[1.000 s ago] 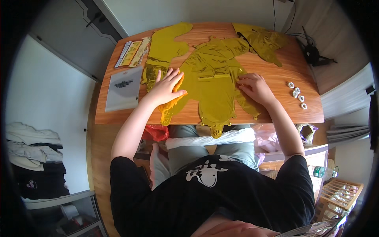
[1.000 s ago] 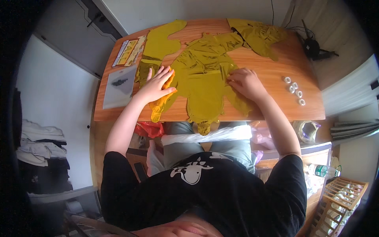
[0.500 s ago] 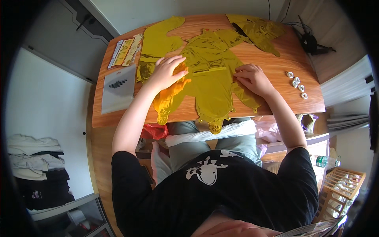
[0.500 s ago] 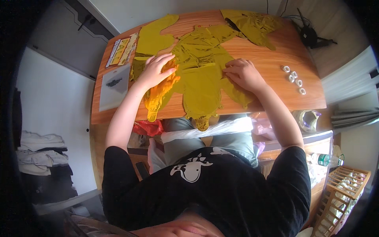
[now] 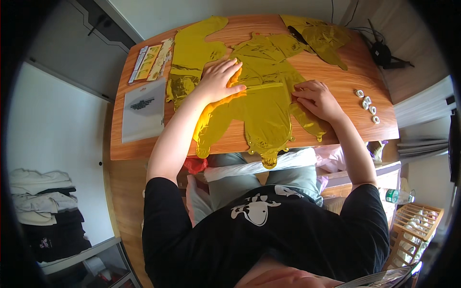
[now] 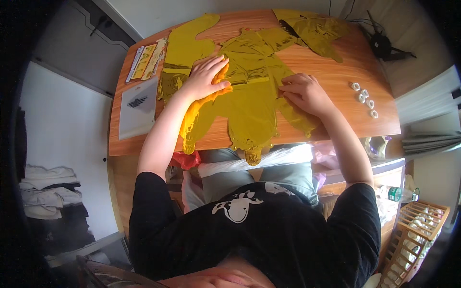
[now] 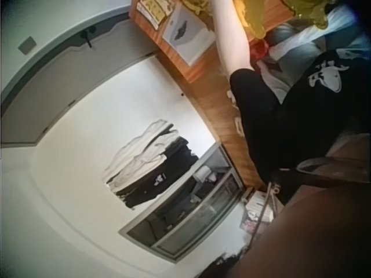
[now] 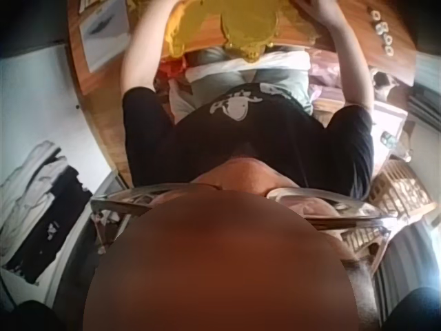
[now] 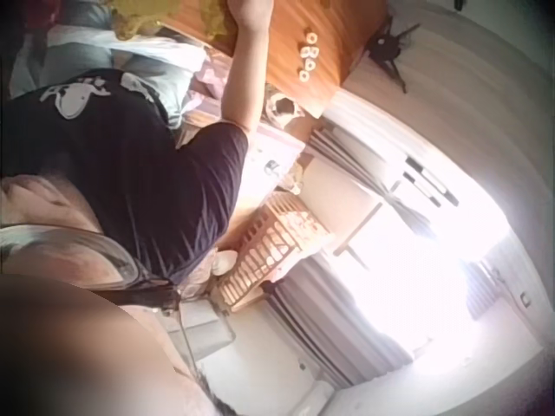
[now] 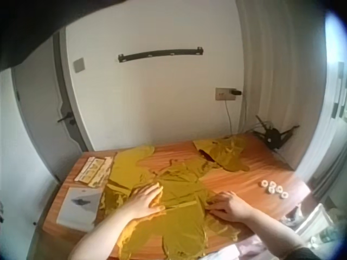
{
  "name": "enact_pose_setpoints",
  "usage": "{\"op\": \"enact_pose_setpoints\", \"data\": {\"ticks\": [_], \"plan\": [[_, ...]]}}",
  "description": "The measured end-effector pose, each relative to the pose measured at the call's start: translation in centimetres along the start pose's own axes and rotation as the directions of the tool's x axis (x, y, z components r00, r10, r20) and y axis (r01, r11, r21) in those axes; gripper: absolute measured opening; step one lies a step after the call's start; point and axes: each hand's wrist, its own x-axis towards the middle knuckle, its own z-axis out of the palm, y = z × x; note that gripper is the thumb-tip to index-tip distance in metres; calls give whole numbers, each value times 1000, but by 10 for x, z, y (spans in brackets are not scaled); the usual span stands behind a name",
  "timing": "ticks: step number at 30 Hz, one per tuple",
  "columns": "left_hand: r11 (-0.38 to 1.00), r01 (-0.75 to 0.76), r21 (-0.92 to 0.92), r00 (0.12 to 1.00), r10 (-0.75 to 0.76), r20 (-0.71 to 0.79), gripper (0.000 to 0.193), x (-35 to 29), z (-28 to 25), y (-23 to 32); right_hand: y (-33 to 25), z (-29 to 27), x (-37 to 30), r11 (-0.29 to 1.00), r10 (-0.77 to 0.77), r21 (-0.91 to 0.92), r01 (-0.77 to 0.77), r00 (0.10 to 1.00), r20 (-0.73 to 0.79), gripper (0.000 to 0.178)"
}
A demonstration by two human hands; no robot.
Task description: Folding a bear-shaped metallic balloon on a desk.
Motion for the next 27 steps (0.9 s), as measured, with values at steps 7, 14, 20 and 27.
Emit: {"op": "enact_pose_setpoints", "data": {"ticks": [7,14,20,27], "plan": [[996,12,88,1000,-14,23,94,-1,4,-1,1,-3,3,999,-35,-8,35,999,28,26],[995,13,97,999,-17,41,98,-1,2,0,1,-5,5,999,-54,0,54,998,28,27],[998,33,59,996,-38,83,110,1,3,-7,1,-2,6,998,-58,2,58,998,29,26],[906,53,-420,998,-56,5,85,2,-5,-10,1,0,4,999,-45,-23,46,999,28,27]]}}
